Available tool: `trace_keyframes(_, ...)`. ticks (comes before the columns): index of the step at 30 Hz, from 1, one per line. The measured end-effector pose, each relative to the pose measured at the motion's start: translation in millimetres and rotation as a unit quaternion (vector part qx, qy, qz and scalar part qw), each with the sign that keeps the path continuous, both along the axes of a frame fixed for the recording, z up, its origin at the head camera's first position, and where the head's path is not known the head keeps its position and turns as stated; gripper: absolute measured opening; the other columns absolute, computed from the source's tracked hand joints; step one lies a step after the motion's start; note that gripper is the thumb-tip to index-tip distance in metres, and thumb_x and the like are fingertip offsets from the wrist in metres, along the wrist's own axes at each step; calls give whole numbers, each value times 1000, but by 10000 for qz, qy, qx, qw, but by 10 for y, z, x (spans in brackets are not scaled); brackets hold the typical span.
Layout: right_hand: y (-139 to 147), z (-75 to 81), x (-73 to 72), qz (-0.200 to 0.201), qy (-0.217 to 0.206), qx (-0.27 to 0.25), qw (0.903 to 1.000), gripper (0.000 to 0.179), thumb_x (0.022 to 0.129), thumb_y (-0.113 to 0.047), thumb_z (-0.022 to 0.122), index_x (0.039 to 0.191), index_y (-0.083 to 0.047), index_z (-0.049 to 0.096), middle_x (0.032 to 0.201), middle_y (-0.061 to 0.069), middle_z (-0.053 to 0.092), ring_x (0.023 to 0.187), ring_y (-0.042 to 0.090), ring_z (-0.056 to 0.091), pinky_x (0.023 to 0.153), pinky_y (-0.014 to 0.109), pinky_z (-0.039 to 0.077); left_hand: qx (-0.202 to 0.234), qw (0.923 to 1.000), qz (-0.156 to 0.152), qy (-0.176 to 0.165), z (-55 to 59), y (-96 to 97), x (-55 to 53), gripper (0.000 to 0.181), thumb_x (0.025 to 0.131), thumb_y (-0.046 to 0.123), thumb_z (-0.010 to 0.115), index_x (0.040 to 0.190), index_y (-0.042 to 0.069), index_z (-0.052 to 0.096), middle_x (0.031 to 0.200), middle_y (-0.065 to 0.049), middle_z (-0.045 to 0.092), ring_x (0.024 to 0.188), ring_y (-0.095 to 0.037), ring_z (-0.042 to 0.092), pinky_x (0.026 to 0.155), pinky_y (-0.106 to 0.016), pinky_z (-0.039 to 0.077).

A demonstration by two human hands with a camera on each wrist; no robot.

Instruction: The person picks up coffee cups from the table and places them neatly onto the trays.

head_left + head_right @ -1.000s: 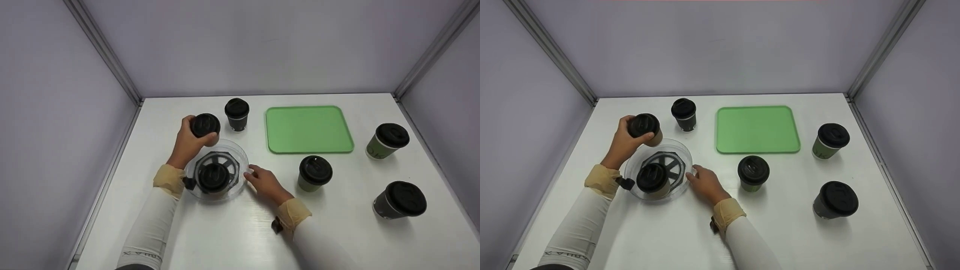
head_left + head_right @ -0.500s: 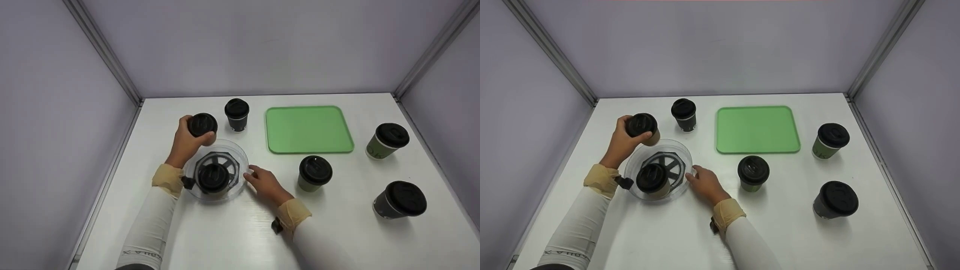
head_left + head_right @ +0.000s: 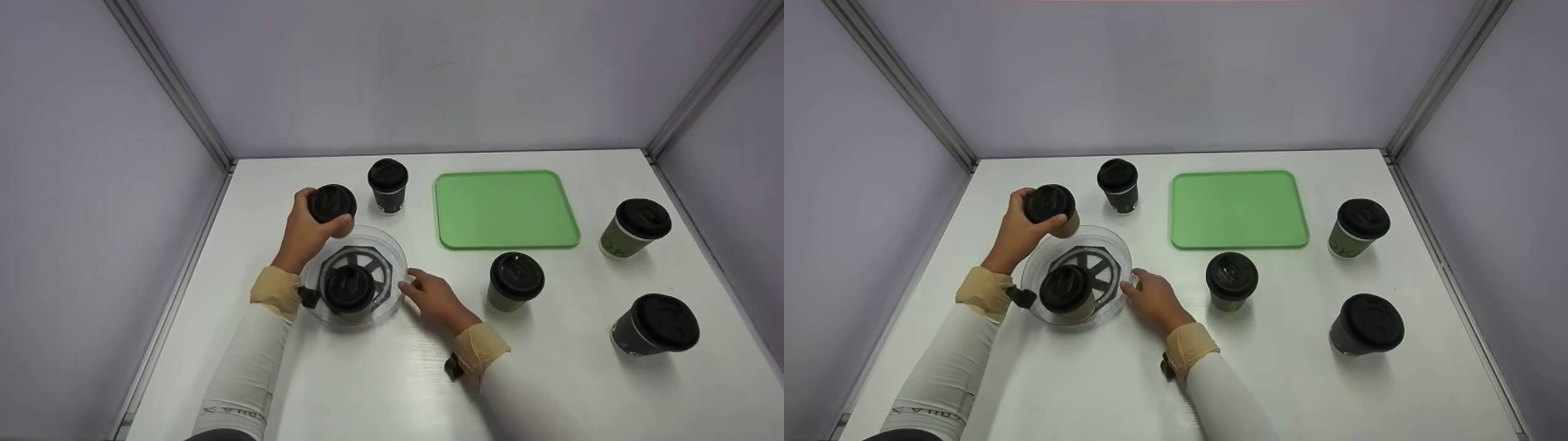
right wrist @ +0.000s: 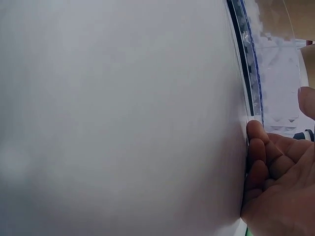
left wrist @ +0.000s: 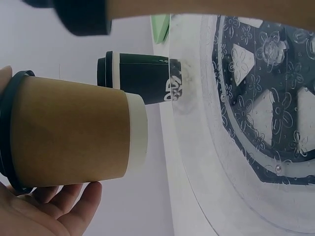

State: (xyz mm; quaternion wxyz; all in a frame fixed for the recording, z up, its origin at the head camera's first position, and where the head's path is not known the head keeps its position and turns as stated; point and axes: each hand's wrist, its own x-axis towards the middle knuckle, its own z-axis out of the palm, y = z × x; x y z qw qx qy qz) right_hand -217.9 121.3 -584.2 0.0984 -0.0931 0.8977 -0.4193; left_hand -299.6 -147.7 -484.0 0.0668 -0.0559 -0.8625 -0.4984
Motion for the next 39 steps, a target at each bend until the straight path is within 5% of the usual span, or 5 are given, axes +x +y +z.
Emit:
trace_keyframes(9,-19,34,-58,-174,-238,-29,9996,52,99,-44,53,135,-7,56,111,11,67,104,25,61,92,44,45,-17,10000,7,73,17,-36,23,100,73,59,77,145,7,30,140,-14,44,128,-25,44,103,-44,36)
trace_keyframes(22,-21,47,-85,-297,90,-50,9995,40,101,-35,52,120,-4,67,111,11,68,103,26,63,90,43,47,-75,10000,-7,-10,-14,-32,40,100,74,57,78,145,8,30,141,-14,44,129,-25,44,103,-44,36)
trace_keyframes(39,-13,21,-20,-349,-217,-2,9992,48,99,-42,53,129,-6,62,113,12,67,104,26,62,89,45,47,-50,9994,-83,-326,-137,-12,52,104,72,61,77,145,5,28,141,-16,43,128,-26,45,103,-44,36)
